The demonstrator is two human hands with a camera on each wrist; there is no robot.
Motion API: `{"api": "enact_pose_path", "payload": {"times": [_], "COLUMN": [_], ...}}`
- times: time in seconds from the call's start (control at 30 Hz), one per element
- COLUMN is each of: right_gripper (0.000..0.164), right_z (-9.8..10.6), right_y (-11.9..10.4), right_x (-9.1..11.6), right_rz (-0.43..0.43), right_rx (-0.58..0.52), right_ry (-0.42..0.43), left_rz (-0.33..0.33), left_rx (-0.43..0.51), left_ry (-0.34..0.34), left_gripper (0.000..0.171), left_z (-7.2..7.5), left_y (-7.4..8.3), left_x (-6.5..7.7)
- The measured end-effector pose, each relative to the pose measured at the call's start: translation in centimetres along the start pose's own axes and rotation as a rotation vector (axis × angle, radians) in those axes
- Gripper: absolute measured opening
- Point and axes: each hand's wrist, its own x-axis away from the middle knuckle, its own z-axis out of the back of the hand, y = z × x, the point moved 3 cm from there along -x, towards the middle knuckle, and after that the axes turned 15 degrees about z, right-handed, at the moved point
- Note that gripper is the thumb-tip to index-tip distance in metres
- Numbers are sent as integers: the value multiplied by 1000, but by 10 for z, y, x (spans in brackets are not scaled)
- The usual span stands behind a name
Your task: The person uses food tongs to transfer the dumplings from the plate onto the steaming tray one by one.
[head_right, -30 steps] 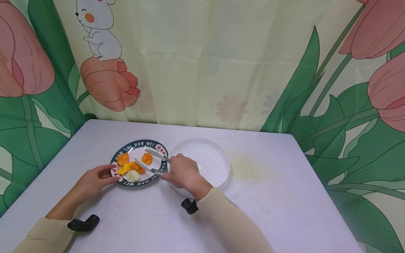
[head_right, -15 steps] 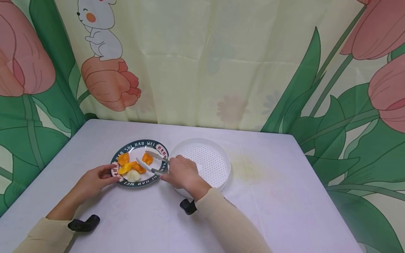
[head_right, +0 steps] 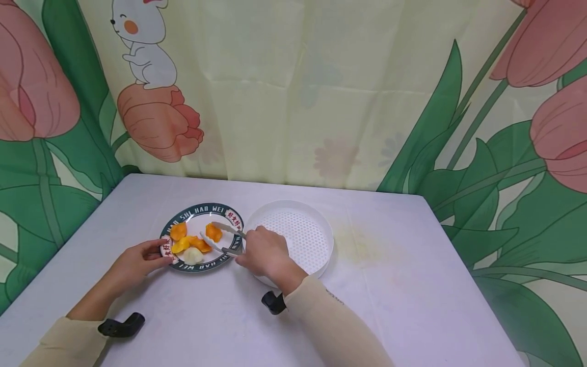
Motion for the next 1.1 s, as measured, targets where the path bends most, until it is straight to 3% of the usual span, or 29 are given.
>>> {"api": "enact_pose_path", "payload": {"times": [0.37,0.53,0.73,1.1], "right_gripper": [32,31,41,45], "right_z": [-1,0,6,20], "right_y": [1,8,18,50], "right_x": [3,6,13,41], "right_rz": [39,62,75,45], "right_rx": [32,-59,-190,-300], "right_ry": [11,63,113,274], "left_rz": [4,-9,-33,-28], "left_rx": [9,11,-2,2], "left_ry": [4,3,1,6], "left_gripper": [77,77,79,78], "left_z": [-1,-1,1,2], "left_y": [-2,-1,0,1], "left_x": [0,1,1,3]}}
